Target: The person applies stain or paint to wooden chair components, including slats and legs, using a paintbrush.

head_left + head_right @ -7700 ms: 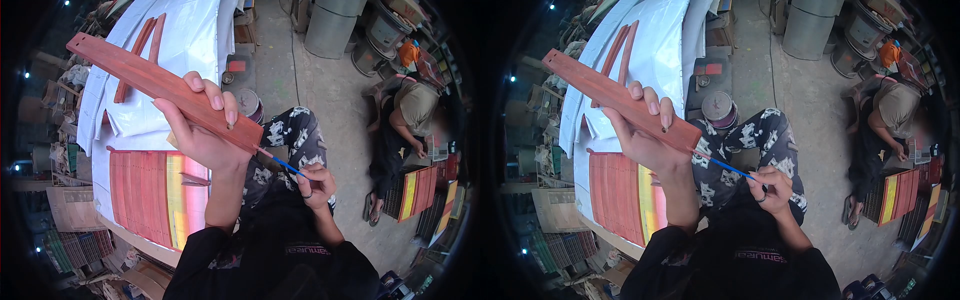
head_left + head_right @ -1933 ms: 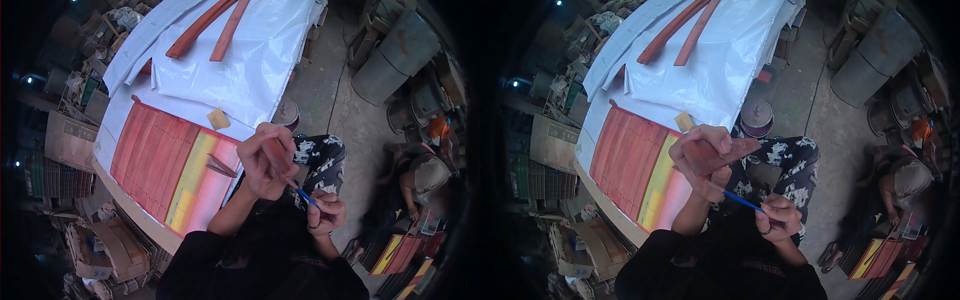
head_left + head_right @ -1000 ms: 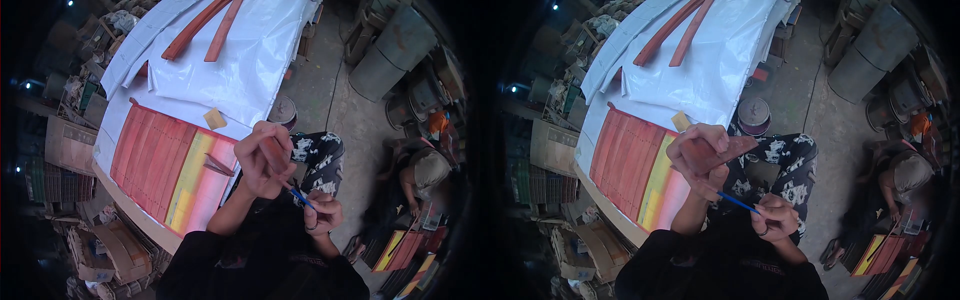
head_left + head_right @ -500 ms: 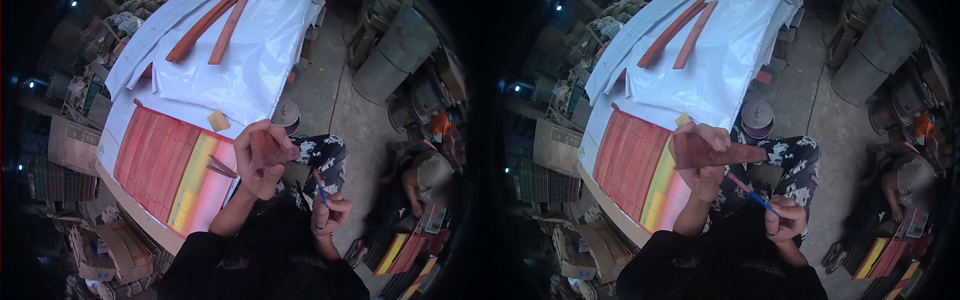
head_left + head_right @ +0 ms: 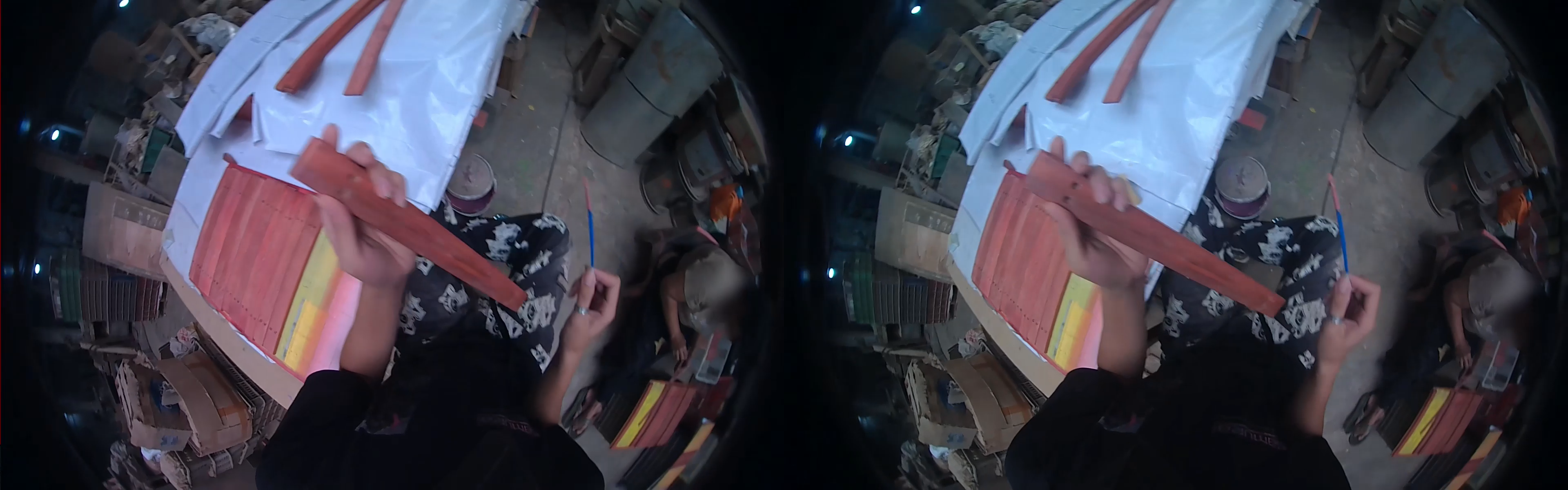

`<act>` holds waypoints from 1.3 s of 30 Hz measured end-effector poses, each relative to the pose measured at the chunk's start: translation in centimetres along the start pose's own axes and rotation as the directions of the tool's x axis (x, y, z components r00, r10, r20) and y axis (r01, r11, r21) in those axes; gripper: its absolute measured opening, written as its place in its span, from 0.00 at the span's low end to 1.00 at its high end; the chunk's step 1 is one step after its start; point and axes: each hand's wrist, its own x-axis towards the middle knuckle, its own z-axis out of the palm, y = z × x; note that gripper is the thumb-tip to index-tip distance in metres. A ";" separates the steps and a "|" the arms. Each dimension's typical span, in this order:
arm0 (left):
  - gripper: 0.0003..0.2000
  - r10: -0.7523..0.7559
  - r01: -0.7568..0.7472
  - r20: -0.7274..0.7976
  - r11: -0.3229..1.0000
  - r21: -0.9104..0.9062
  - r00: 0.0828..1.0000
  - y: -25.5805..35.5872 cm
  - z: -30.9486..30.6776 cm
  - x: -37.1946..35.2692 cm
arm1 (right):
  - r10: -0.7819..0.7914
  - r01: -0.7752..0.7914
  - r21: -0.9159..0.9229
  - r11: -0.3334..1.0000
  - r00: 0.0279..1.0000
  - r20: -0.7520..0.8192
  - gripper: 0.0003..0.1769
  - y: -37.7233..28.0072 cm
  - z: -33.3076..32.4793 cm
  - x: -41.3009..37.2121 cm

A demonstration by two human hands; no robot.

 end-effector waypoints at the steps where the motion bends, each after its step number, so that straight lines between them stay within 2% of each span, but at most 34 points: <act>1: 0.26 0.004 -0.004 -0.052 1.000 -0.010 0.999 0.2 -0.6 0.4 | 0.028 -0.028 0.016 0.999 0.999 -0.023 0.06 0.2 -0.3 0.2; 3: 0.23 0.004 -0.008 -0.139 1.000 -0.023 0.990 1.0 -1.9 1.2 | 0.070 -0.068 0.036 0.997 0.996 -0.049 0.07 1.1 -0.7 0.2; 6: 0.20 0.008 -0.044 -0.270 0.991 -0.128 0.963 2.2 -4.8 2.1 | 0.073 -0.038 0.201 0.979 0.983 -0.169 0.07 2.5 -0.2 -0.1; 7: 0.19 0.008 -0.052 -0.285 0.988 -0.146 0.959 2.7 -5.8 2.3 | 0.123 -0.092 0.204 0.975 0.982 -0.145 0.08 3.4 -0.4 -0.7; 10: 0.18 -0.006 -0.058 -0.324 0.981 -0.187 0.946 3.4 -8.2 2.4 | 0.332 -0.262 0.485 0.834 0.941 -0.063 0.09 3.4 1.5 -2.0; 13: 0.17 -0.007 -0.054 -0.314 0.981 -0.184 0.949 4.1 -9.3 2.4 | 0.360 -0.271 0.702 0.658 0.933 0.023 0.08 2.5 3.5 -3.0; 17: 0.18 -0.037 -0.070 -0.374 0.961 -0.268 0.927 4.6 -9.8 2.5 | 0.234 -0.140 0.761 0.634 0.972 -0.015 0.08 1.2 6.2 -2.3; 22: 0.20 -0.046 -0.077 -0.371 0.948 -0.309 0.927 5.3 -11.4 2.1 | 0.211 -0.141 0.831 0.538 0.977 0.029 0.08 -0.6 8.0 -0.9; 24: 0.19 -0.028 -0.076 -0.357 0.959 -0.275 0.934 5.3 -12.0 1.7 | 0.210 -0.157 0.855 0.495 0.976 0.057 0.09 -1.0 8.7 -0.9; 30: 0.20 -0.053 -0.116 -0.467 0.939 -0.325 0.883 4.6 -11.8 1.1 | 0.241 -0.235 0.807 0.541 0.963 0.119 0.08 -1.8 10.1 -1.9; 33: 0.21 -0.058 -0.131 -0.515 0.937 -0.323 0.855 4.3 -12.6 0.8 | 0.198 -0.211 0.812 0.545 0.973 0.120 0.08 -1.7 10.1 -1.8; 37: 0.22 -0.013 -0.207 -0.639 0.941 -0.269 0.769 4.3 -13.5 1.7 | 0.274 -0.188 0.821 0.540 0.961 0.040 0.08 -1.2 10.1 -1.8; 39: 0.23 0.043 -0.233 -0.632 0.947 -0.221 0.774 4.8 -15.6 2.2 | 0.253 -0.170 0.783 0.599 0.967 0.016 0.08 -0.3 9.7 -1.7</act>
